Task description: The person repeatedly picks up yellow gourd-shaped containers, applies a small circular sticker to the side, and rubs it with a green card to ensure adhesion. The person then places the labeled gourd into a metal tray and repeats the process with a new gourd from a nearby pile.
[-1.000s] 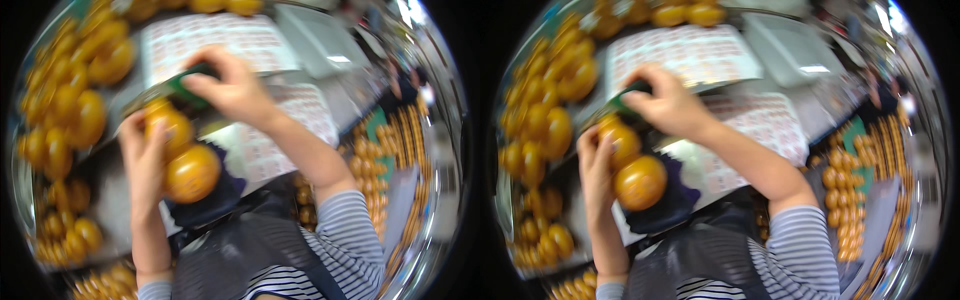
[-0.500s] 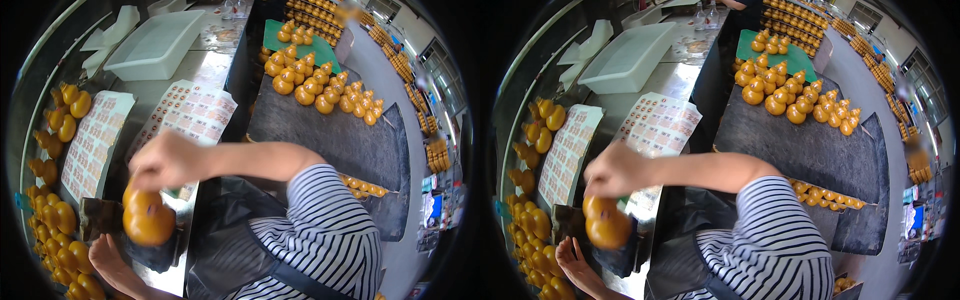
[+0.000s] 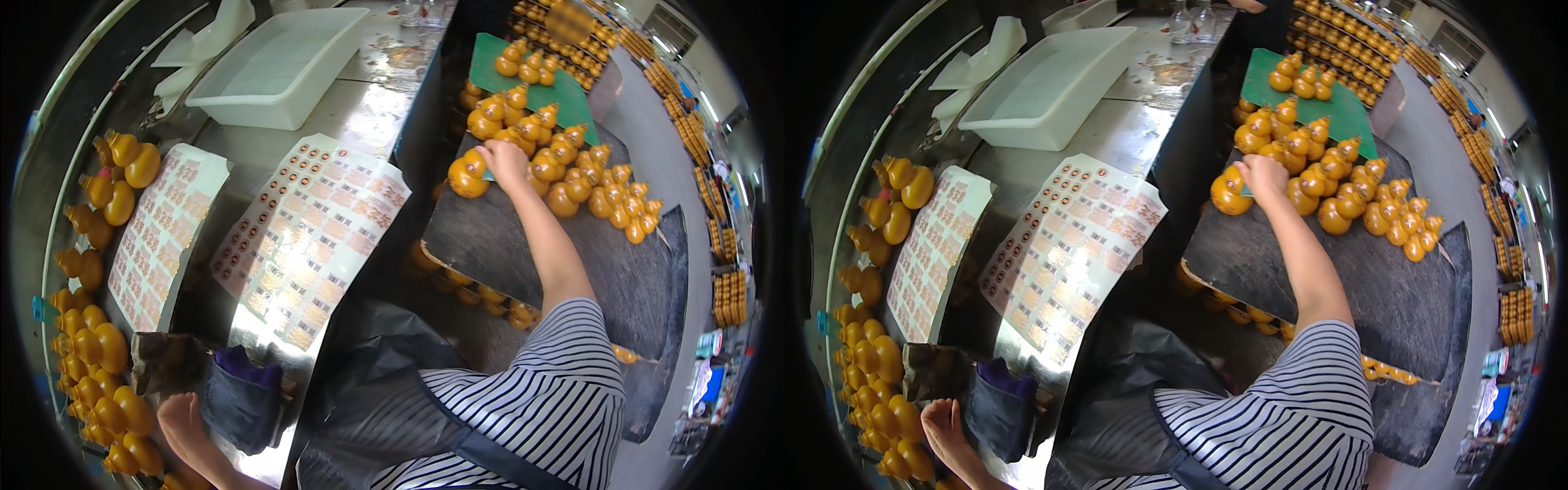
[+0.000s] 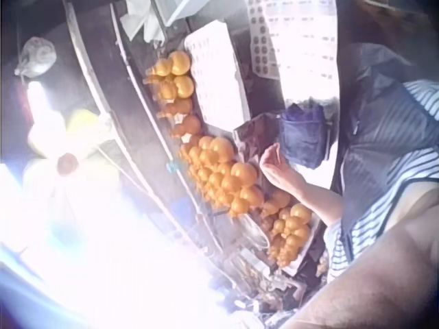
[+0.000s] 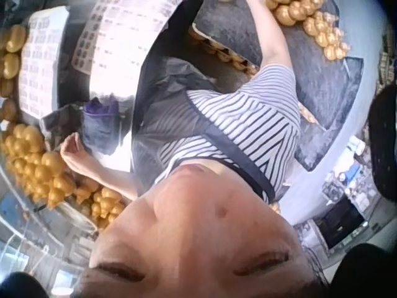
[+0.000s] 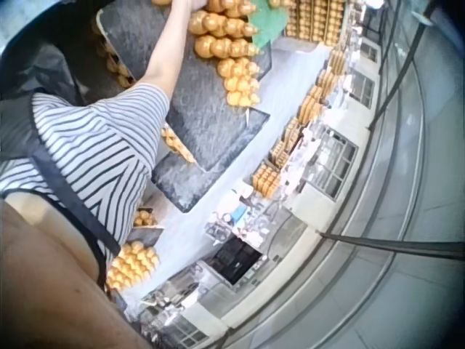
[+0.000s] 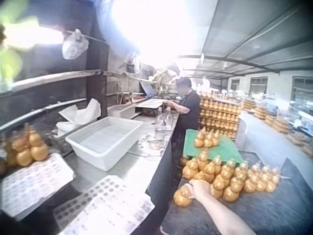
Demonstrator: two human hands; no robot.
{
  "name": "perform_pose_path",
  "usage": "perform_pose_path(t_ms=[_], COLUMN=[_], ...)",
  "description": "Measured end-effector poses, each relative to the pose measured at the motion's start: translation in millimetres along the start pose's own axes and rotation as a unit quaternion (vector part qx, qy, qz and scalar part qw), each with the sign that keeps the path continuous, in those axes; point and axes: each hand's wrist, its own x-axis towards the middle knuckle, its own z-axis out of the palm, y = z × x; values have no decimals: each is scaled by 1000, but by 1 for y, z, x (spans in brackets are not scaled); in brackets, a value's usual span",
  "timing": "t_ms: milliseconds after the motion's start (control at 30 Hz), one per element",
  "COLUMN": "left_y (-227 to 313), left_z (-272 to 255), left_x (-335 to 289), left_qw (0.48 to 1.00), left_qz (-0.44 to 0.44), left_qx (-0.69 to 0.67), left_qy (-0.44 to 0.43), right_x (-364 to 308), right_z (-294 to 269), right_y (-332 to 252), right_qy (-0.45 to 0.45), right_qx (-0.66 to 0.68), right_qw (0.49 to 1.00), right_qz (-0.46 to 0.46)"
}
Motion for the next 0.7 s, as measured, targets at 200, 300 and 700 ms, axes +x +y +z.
perform_pose_path(t_ms=[200, 300, 700], left_y=[20, 16, 15], left_z=[32, 24, 41], left_x=[26, 92, 441], left_qw=[994, 994, 883], left_qz=[-54, 80, 206], left_qx=[-93, 70, 419], left_qy=[36, 16, 46], right_x=[13, 16, 14], right_z=[-55, -33, -12], right_y=[-38, 1, -105], right_qy=[-101, 36, -66], right_qx=[48, 159, 398], right_qw=[993, 987, 915], right_qz=[43, 9, -32])
